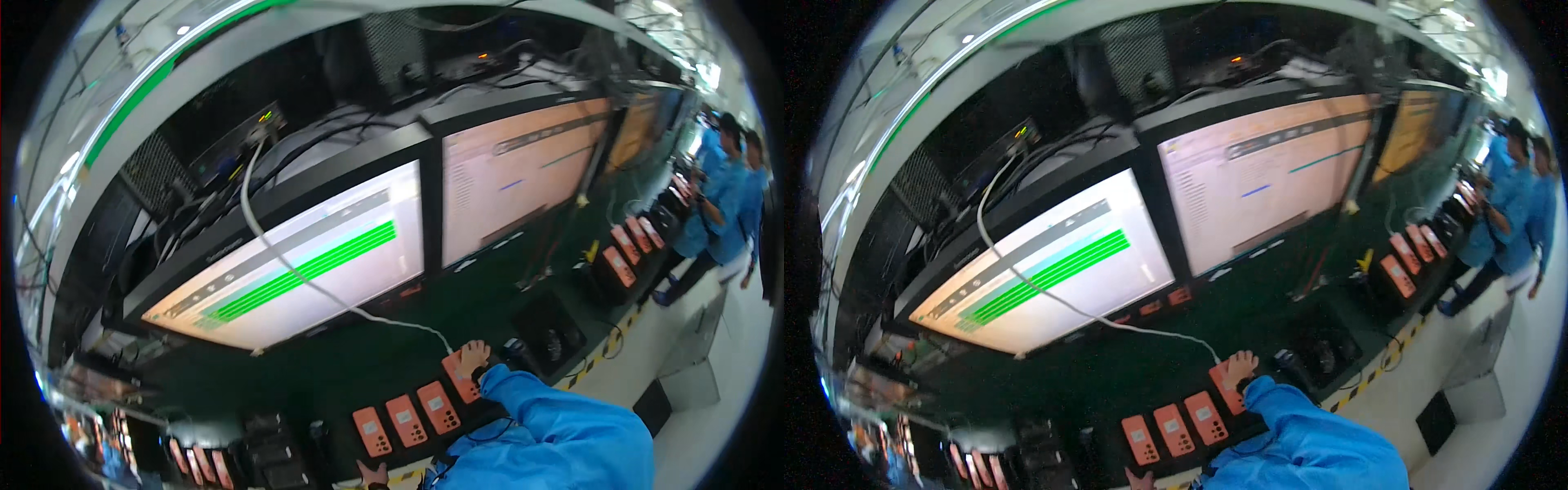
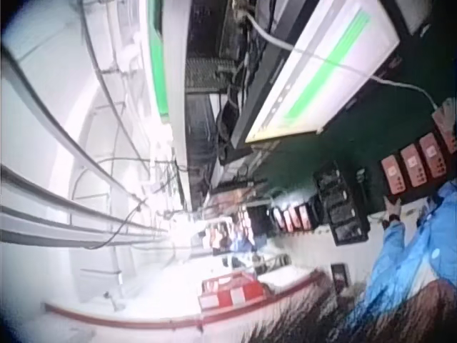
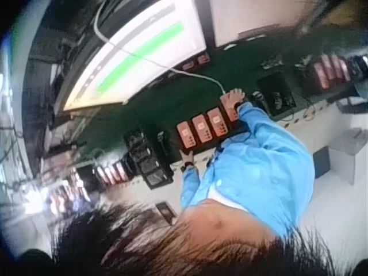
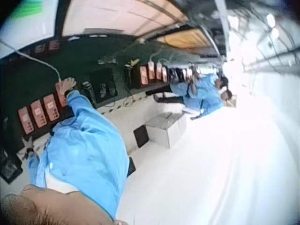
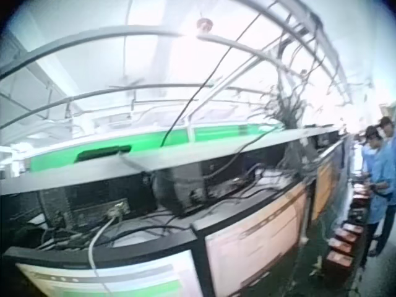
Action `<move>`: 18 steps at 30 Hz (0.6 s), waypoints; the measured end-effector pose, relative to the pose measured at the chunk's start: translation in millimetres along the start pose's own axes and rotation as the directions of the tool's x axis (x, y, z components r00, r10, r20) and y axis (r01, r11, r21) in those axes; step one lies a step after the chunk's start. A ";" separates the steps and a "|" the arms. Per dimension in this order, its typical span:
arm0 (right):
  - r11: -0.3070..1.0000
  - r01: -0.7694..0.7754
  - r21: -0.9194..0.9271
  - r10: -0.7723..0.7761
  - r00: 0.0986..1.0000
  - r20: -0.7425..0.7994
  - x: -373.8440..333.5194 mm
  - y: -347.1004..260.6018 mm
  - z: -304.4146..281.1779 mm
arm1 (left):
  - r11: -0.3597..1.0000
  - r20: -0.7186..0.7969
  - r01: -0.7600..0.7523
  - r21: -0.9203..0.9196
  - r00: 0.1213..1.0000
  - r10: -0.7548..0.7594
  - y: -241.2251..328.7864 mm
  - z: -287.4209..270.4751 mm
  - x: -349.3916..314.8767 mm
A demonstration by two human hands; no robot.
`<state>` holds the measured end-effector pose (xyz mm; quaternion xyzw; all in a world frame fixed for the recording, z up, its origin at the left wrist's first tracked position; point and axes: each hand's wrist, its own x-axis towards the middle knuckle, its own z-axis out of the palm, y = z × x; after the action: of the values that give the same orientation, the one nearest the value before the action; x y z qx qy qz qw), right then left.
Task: The recorder is testing multiple electronic handheld devices by connecting them to charging cables and scanning barcodes in a manufacturing environment.
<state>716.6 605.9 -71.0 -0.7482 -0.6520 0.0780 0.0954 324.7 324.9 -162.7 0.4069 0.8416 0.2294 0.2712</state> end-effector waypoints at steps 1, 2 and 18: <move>0.999 0.042 -0.020 -0.042 0.999 0.035 8.0 -2.6 -1.0 | 0.973 0.014 0.196 -0.123 0.981 -0.196 -1.4 2.1 -6.0; 0.997 0.070 -0.045 -0.066 0.995 0.072 13.6 0.0 -3.3 | 0.896 0.060 0.376 -0.236 0.926 -0.373 8.7 1.8 -10.6; 0.928 0.350 0.126 -0.313 0.917 -0.245 14.4 -20.3 -17.6 | 0.594 0.110 0.453 -0.665 0.846 -0.522 76.6 -61.6 -59.1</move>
<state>703.3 622.1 -48.8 -0.6197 -0.7461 0.0313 0.2416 358.8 310.0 -54.1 0.0246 0.7925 0.4513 0.4096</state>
